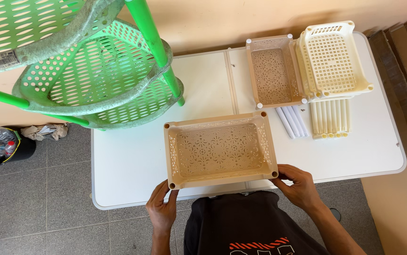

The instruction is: The person assembles a three-tier plastic storage rack by inserting white plastic poles into the corners of beige trays and stacking them vertically. They handle multiple trays and poles, aligning and securing each layer to form a stable structure.

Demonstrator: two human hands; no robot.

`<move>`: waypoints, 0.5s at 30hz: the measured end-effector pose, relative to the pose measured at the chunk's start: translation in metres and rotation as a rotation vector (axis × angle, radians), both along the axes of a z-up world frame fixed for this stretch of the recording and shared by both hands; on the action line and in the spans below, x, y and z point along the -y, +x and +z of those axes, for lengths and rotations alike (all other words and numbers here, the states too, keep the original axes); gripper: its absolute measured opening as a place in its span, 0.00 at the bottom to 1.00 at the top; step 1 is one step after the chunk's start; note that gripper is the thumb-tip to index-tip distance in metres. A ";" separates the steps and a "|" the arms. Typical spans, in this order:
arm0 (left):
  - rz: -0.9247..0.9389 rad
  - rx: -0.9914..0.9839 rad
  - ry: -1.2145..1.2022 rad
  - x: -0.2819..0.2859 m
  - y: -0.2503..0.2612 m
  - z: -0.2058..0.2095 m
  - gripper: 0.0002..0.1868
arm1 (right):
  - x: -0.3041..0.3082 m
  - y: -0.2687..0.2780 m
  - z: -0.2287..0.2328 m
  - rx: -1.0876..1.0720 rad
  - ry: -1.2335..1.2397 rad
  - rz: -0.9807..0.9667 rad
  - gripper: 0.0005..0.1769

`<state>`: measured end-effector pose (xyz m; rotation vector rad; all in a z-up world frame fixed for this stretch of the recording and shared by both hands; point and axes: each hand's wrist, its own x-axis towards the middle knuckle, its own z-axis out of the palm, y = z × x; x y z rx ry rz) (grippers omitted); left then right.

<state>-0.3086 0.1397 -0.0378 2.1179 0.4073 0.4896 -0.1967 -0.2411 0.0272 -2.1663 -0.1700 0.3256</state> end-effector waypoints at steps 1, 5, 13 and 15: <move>-0.002 0.001 0.000 0.000 -0.001 0.000 0.11 | 0.001 -0.001 -0.002 0.010 -0.005 -0.004 0.14; -0.040 -0.044 -0.033 -0.003 0.000 0.006 0.12 | 0.001 -0.002 -0.005 0.097 -0.013 -0.003 0.14; -0.281 0.110 -0.280 -0.006 -0.008 0.029 0.21 | 0.001 -0.006 -0.008 -0.020 0.171 -0.025 0.21; -0.140 0.067 -0.420 -0.001 -0.006 0.031 0.23 | 0.005 -0.006 -0.011 -0.075 0.208 -0.024 0.24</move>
